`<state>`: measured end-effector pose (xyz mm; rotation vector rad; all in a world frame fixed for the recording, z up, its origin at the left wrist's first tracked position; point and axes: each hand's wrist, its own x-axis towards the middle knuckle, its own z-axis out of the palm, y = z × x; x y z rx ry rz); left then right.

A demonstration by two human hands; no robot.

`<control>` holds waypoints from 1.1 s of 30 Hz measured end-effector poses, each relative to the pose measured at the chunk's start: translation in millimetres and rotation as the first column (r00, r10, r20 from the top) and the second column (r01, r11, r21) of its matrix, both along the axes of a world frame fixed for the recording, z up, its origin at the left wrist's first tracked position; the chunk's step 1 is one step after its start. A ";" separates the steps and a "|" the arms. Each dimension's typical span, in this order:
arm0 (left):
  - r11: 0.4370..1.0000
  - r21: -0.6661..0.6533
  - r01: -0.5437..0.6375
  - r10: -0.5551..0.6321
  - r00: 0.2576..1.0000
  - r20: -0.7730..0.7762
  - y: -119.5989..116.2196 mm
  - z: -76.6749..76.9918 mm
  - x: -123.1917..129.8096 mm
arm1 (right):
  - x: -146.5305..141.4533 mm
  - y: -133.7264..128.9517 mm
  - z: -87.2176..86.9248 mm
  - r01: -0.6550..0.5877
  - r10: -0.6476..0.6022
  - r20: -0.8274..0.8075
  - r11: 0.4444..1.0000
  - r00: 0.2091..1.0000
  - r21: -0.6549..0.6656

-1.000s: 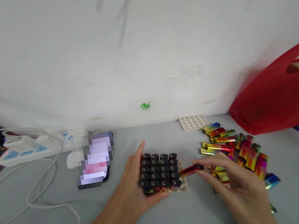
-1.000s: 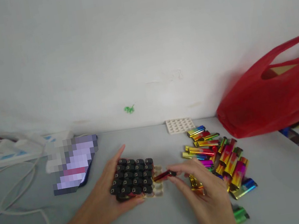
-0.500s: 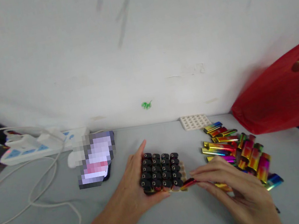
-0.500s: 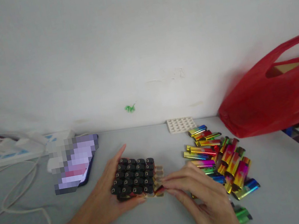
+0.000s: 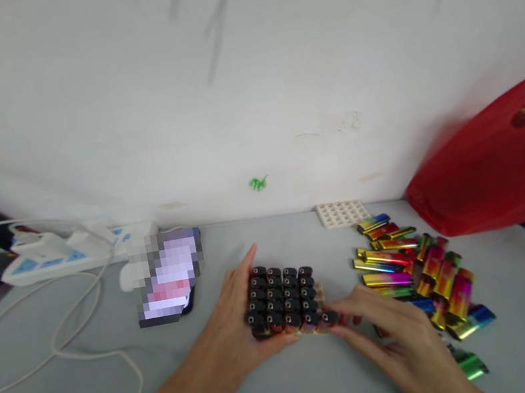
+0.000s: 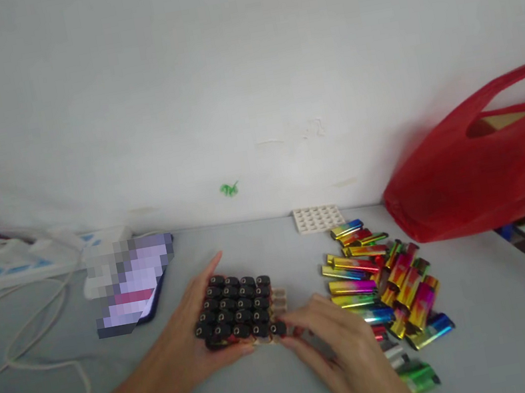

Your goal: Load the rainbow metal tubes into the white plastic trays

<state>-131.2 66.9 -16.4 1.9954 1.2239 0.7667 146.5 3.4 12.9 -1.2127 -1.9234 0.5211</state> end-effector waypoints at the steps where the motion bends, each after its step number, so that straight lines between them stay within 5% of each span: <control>1: 1.000 0.000 -0.002 0.002 1.000 0.004 0.1 -0.4 0.1 | -0.3 -0.2 -0.3 -0.013 0.013 0.018 1.000 1.000 0.007; 10: 1.000 -0.004 -0.010 0.010 1.000 0.006 1.3 0.2 2.1 | -2.8 -2.1 -3.0 0.147 -0.146 -0.013 0.982 0.989 0.115; 16: 0.999 0.029 -0.014 0.013 1.000 0.019 2.1 -6.6 0.7 | -6.0 1.5 -4.5 0.131 -0.134 0.010 0.981 0.991 0.142; 25: 1.000 0.017 -0.008 0.008 1.000 0.009 1.8 -5.6 1.0 | -7.9 1.3 -14.4 0.137 -0.138 0.067 0.990 0.988 0.011; 28: 1.000 0.021 -0.013 0.013 1.000 0.012 1.7 -6.1 1.1 | -2.1 3.5 -16.2 0.246 -0.250 0.111 0.968 0.962 0.054; 33: 0.999 0.045 -0.001 0.000 1.000 0.014 2.3 -9.2 0.4 | 15.0 12.5 -26.0 0.452 -0.524 0.258 0.844 0.812 0.290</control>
